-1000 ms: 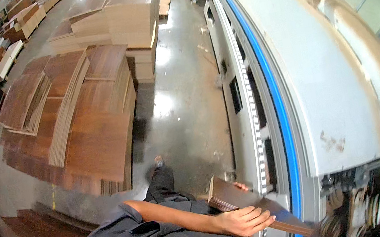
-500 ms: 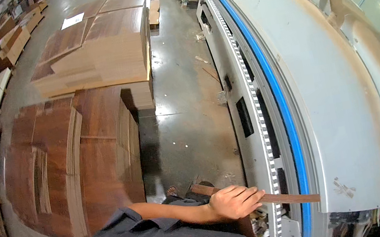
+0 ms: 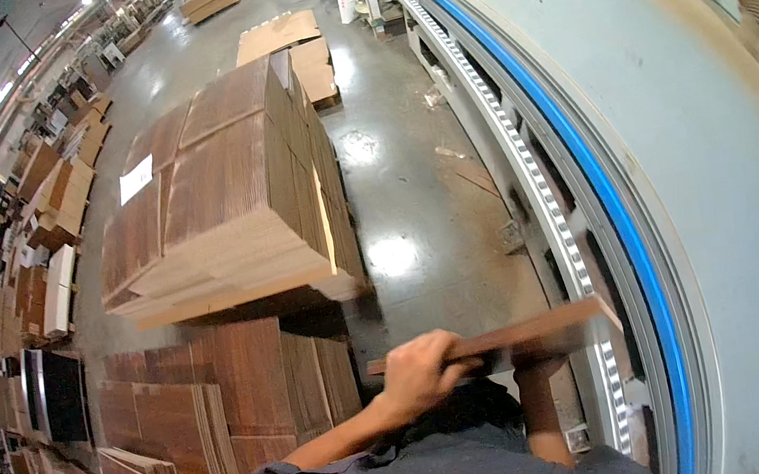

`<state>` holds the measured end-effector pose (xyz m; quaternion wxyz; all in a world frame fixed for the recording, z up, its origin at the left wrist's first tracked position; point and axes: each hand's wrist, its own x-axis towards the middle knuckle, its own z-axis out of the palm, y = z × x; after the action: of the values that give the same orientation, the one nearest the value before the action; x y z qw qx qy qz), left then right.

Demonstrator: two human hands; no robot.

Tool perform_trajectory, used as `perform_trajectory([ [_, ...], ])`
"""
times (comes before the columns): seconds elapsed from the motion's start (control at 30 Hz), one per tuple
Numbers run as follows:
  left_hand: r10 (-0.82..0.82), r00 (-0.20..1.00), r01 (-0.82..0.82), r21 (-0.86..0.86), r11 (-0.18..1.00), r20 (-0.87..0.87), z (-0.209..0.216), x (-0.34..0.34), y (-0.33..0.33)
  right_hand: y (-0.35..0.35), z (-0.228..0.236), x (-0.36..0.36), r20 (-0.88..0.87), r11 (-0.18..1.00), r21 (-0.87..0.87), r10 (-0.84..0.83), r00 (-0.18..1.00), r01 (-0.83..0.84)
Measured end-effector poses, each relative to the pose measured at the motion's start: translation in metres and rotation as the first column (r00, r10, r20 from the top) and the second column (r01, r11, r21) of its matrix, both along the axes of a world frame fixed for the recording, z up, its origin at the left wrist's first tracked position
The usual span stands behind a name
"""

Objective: The person handles a stack of wooden boards, separating and inspecting them. They use a utility knife to cut a strip from a board and then place the board onto a machine conveyor belt for processing.

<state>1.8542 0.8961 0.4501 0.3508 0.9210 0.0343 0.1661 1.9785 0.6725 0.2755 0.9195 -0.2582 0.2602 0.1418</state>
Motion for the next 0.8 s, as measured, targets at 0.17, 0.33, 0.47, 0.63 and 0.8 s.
perform_trajectory([
  [0.17,0.247,0.967,-0.252,-0.111,0.961,-0.055,-0.013,0.074,0.110,0.073,-0.101,0.139,0.190,0.987,-0.008,0.159,0.969,-0.161],
  [0.33,0.562,0.825,-0.540,-0.386,0.748,-0.065,-0.041,0.130,0.190,0.188,-0.025,0.242,0.030,0.915,-0.235,0.344,0.939,-0.328],
  [0.47,0.674,0.737,-0.645,-0.347,0.681,-0.047,-0.063,0.194,0.247,0.277,0.012,0.309,0.122,0.835,-0.389,0.467,0.876,-0.390],
  [0.63,0.660,0.748,-0.622,-0.417,0.662,-0.069,-0.097,0.294,0.351,0.353,0.017,0.405,0.130,0.820,-0.426,0.474,0.871,-0.382],
  [0.8,0.634,0.765,-0.614,-0.430,0.663,-0.114,-0.084,0.437,0.456,0.414,0.030,0.522,0.096,0.756,-0.530,0.504,0.858,-0.385],
])
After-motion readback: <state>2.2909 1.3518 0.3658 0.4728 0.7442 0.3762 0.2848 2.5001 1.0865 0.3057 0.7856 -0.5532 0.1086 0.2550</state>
